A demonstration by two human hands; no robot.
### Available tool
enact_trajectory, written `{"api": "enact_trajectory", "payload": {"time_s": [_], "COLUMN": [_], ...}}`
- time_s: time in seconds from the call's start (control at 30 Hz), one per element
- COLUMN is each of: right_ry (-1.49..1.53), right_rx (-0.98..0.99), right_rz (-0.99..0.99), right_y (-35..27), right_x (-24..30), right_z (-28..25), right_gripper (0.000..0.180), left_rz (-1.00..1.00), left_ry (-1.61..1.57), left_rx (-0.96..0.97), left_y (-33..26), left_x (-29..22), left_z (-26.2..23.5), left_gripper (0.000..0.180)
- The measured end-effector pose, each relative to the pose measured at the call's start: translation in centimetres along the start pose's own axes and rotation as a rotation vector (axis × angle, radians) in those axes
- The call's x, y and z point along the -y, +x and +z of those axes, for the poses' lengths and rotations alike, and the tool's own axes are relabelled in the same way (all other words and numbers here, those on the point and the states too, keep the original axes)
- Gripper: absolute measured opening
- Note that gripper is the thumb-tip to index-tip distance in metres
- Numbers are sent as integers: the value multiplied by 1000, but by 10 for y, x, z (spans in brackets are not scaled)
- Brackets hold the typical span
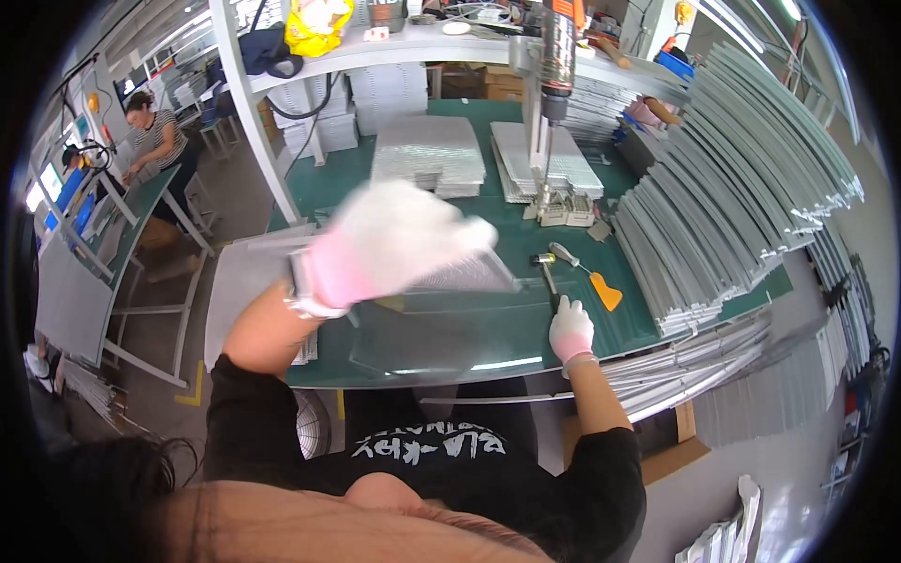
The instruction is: Assembles metal mesh filters by fitting frame components and using a pneumatic tool and mallet to secure them.
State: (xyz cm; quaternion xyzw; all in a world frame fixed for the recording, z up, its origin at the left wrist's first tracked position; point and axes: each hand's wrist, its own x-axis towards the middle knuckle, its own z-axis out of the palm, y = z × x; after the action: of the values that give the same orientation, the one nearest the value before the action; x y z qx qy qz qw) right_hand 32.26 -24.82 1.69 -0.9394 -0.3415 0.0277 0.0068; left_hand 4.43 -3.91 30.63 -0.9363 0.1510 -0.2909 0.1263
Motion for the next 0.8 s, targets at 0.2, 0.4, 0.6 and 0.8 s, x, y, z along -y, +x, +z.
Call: {"api": "enact_trajectory", "payload": {"time_s": [0.2,0.4,0.6,0.8], "right_ry": [991,1115,858,213], "right_rx": [-2,-73,-688,-214], "right_rz": [51,-217,-579,-506], "right_y": [-36,-120,-138,-143], "right_x": [-18,-35,-42,-6], "right_z": [-18,-151,-221,-216], "right_gripper": [49,59,59,60], "left_rz": [138,-217,-425,-448], "left_ry": [3,-124,-39,-56], "left_rx": [83,-20,-363,-369], "left_y": [27,32,32,35], "left_x": [-15,-35,-37,-39], "left_z": [117,132,153,157], "left_gripper": [27,55,74,75]}}
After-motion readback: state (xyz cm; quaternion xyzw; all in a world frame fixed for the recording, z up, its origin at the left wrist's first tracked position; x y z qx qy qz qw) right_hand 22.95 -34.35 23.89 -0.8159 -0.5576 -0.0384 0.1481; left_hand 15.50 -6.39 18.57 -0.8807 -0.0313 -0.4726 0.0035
